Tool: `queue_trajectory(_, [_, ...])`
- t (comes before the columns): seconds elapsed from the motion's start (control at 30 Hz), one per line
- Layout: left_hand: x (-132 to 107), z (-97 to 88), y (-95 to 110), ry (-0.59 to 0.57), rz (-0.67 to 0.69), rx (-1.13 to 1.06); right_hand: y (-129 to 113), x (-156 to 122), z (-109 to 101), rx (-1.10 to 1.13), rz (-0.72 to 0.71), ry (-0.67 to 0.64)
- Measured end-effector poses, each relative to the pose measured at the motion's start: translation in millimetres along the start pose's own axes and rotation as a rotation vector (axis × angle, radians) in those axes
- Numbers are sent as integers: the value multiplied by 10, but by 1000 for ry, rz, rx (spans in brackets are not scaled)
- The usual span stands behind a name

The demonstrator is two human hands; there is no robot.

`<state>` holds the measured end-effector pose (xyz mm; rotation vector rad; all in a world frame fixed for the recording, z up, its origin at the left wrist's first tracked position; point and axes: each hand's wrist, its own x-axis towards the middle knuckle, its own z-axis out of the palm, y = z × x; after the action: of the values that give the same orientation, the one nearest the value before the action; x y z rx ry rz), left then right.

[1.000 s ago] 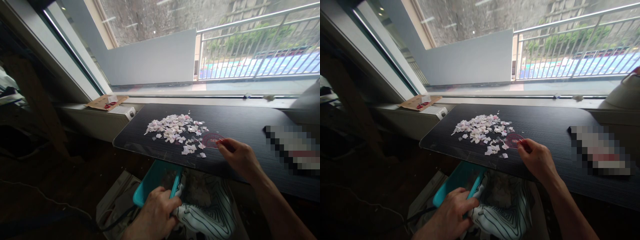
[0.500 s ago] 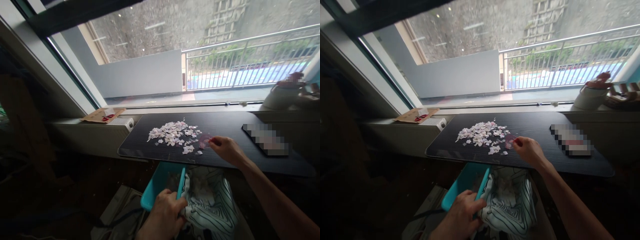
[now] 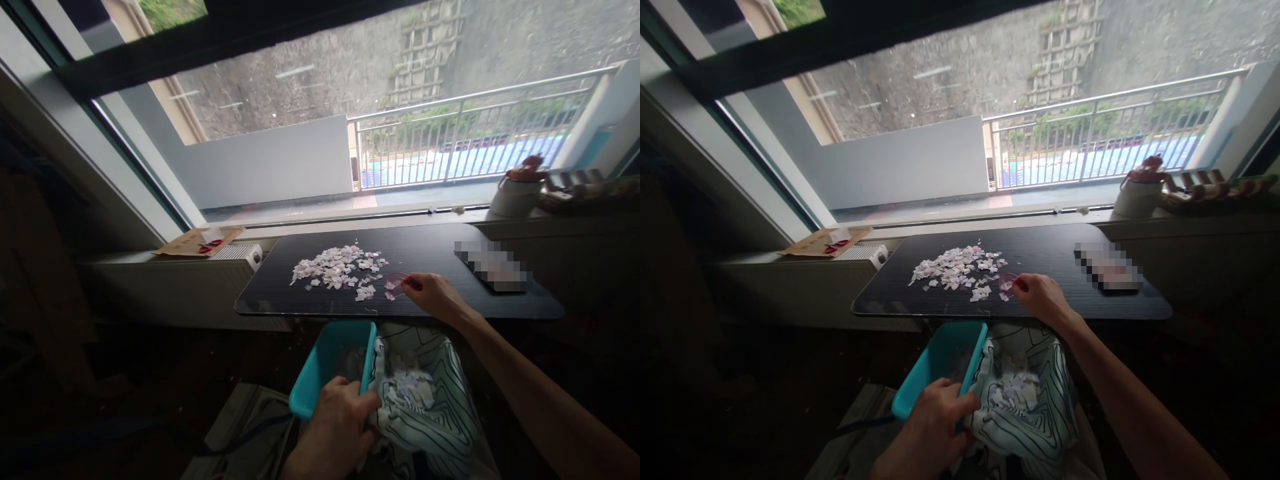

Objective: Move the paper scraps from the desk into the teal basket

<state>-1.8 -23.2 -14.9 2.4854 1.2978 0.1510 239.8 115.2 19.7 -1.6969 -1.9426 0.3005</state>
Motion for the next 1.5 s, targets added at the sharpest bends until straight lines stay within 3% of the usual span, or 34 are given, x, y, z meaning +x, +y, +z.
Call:
queue_trajectory(0.37, [56, 1, 36, 18, -28, 56, 81, -26, -76, 8, 13, -8])
queue_trajectory(0.63, [123, 7, -28, 53, -87, 76, 144, -2, -72, 60, 41, 58])
queue_trajectory(0.8, [96, -14, -29, 59, -116, 55, 200, -24, -16, 85, 11, 27])
queue_trajectory(1.0, [103, -54, -37, 38, -134, 40, 198, -141, -94, 133, 8, -48])
queue_trajectory(1.5, [95, -63, -77, 42, -150, 17, 161, -272, -89, 176, 34, -34])
